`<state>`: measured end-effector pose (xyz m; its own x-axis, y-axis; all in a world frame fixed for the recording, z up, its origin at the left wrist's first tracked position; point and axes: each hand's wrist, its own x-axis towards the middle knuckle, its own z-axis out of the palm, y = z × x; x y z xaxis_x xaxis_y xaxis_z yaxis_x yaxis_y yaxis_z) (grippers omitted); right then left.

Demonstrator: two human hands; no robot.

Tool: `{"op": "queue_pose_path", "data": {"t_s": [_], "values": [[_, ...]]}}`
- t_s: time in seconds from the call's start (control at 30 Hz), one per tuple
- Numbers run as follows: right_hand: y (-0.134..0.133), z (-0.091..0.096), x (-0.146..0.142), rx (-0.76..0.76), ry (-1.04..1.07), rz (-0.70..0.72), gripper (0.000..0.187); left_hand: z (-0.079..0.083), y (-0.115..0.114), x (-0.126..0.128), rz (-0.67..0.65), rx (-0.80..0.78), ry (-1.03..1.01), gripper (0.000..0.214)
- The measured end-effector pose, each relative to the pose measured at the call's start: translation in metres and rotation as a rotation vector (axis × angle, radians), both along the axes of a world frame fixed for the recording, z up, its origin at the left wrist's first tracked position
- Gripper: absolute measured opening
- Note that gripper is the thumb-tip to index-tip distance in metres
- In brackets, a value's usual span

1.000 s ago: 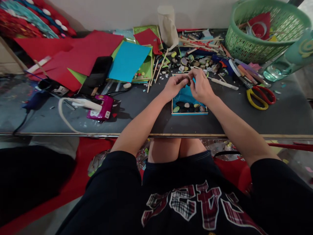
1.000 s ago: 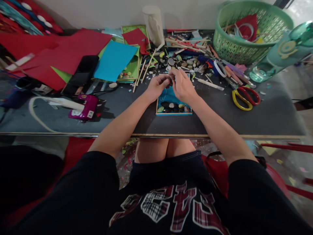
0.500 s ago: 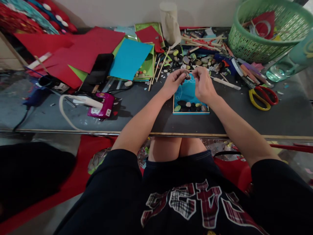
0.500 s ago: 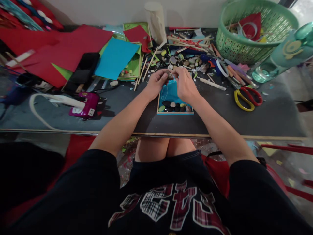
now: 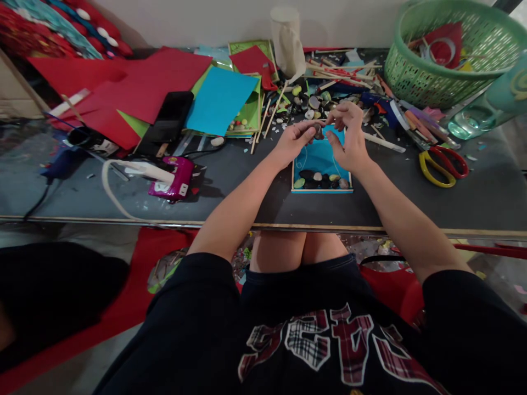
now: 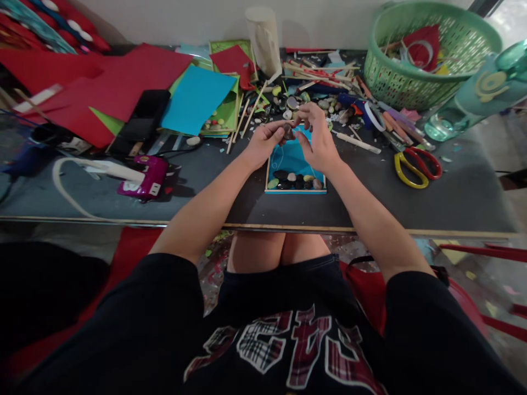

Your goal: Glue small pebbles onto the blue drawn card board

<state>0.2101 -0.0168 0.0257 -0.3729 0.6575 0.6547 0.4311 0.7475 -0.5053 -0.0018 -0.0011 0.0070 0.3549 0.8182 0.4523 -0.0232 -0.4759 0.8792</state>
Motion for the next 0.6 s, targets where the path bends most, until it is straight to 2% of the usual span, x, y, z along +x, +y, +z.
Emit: {"op": "queue_pose_path", "data": {"t_s": [0.6], "values": [[-0.0073, 0.0039, -0.0033, -0.019, -0.043, 0.021, 0.051, 0.0065, -0.0061, 0.0025, -0.058, -0.054, 0.008, 0.070]]}}
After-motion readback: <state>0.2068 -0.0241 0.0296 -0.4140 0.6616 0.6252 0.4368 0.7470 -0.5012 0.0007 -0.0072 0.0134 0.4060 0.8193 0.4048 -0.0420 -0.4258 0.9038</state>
